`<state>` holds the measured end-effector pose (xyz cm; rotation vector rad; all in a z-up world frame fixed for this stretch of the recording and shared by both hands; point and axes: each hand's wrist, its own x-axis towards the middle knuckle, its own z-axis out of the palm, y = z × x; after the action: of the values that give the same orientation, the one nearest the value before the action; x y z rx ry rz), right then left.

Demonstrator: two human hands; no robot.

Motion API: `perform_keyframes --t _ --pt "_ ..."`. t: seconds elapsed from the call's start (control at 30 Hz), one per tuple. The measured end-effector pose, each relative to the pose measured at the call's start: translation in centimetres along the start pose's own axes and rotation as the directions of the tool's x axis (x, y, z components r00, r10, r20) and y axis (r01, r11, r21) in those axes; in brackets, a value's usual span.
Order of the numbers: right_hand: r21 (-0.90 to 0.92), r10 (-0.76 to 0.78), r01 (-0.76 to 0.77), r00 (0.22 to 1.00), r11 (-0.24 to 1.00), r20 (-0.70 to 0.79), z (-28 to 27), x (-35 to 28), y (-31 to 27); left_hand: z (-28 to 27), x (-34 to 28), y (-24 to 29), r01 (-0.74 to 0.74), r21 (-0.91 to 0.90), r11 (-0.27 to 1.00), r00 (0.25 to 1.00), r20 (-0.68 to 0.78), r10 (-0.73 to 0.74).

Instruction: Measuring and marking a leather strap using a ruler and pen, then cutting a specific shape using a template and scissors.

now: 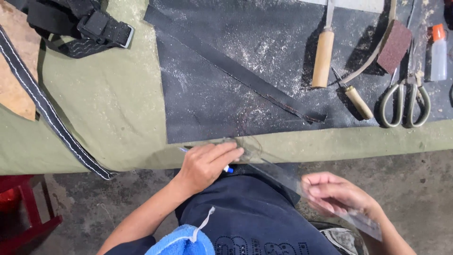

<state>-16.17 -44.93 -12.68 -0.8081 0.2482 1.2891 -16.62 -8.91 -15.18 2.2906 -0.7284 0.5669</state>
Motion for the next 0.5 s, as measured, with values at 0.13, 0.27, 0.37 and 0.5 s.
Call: perform_keyframes --t 0.13,0.27,0.37,0.5 --pt "-0.131 0.096 -0.108 0.991 0.985 -0.093 -3.1 -2.8 0.7 -1.2 -1.6 -1.5 0.109 -0.122 0.987 0.994 0.031 -0.106" --pt "-0.287 0.100 -0.154 0.976 0.945 -0.192 -3.8 -6.1 -0.7 -6.9 -1.5 -2.4 0.283 -0.080 0.956 0.949 0.165 -0.267" --pt "-0.385 -0.010 -0.040 0.992 0.922 -0.126 -6.2 -8.4 -0.4 -9.6 -2.1 -2.6 0.398 0.106 0.911 0.880 0.236 -0.412" --pt "-0.475 -0.237 0.107 0.945 0.873 -0.224 -4.8 -7.4 -2.9 -11.5 -1.6 -3.3 0.585 0.237 0.776 0.710 0.313 -0.631"
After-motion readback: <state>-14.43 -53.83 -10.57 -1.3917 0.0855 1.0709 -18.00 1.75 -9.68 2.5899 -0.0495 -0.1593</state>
